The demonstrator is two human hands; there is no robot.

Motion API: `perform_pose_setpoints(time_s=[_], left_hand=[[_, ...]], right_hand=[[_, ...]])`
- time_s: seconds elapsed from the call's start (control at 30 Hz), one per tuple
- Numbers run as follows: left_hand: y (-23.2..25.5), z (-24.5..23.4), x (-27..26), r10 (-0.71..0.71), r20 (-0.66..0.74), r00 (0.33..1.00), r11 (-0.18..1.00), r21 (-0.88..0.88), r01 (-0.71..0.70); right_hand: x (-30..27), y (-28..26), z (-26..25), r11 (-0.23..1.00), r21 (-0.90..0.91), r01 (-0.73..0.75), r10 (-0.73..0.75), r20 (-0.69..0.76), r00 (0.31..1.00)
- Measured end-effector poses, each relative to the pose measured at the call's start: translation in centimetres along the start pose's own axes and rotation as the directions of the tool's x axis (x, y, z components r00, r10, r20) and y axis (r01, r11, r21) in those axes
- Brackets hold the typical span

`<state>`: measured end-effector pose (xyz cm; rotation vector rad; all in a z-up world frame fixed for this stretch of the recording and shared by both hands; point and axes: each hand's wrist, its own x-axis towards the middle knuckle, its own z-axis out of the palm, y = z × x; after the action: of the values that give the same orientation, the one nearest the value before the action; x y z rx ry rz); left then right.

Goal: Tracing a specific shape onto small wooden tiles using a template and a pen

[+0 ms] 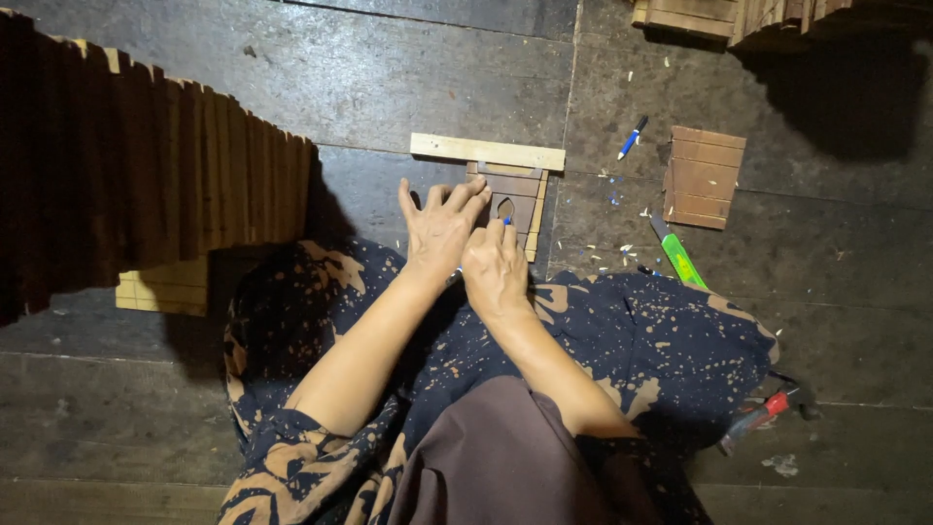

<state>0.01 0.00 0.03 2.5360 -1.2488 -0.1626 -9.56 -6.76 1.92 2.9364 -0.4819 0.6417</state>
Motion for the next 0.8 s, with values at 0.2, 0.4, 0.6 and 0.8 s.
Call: perform_pose_setpoints(time_s=[0.2, 0.4, 0.6, 0.8], left_hand=[[0.0, -0.2, 0.1, -0.01, 0.051, 0.999, 1.0, -0.014, 0.011], [0.4, -1.8, 0.3, -0.036, 0.146, 0.989, 0.999, -0.027, 0.04], [2.1, -4.9, 0.7, -0.078, 0.235, 0.969, 0.994, 0.094, 0.057], [1.8, -5.1, 0.7, -0.067, 0.165, 0.984, 0.996, -0.038, 0.075]], right_hand=[[-0.4, -0.1, 0.5, 1.0, -0.025, -0.008, 0.009, 0.034, 0.999], [1.3, 0.3, -0.6, 1.0, -0.006, -0.023, 0.023, 0.134, 0.991], [8.9, 4.4, 0.1, 0.952, 0.275, -0.132, -0.1, 0.692, 0.715], [13.8, 8.3, 3.5, 0.868, 0.321, -0.378, -0.141, 0.89, 0.433]])
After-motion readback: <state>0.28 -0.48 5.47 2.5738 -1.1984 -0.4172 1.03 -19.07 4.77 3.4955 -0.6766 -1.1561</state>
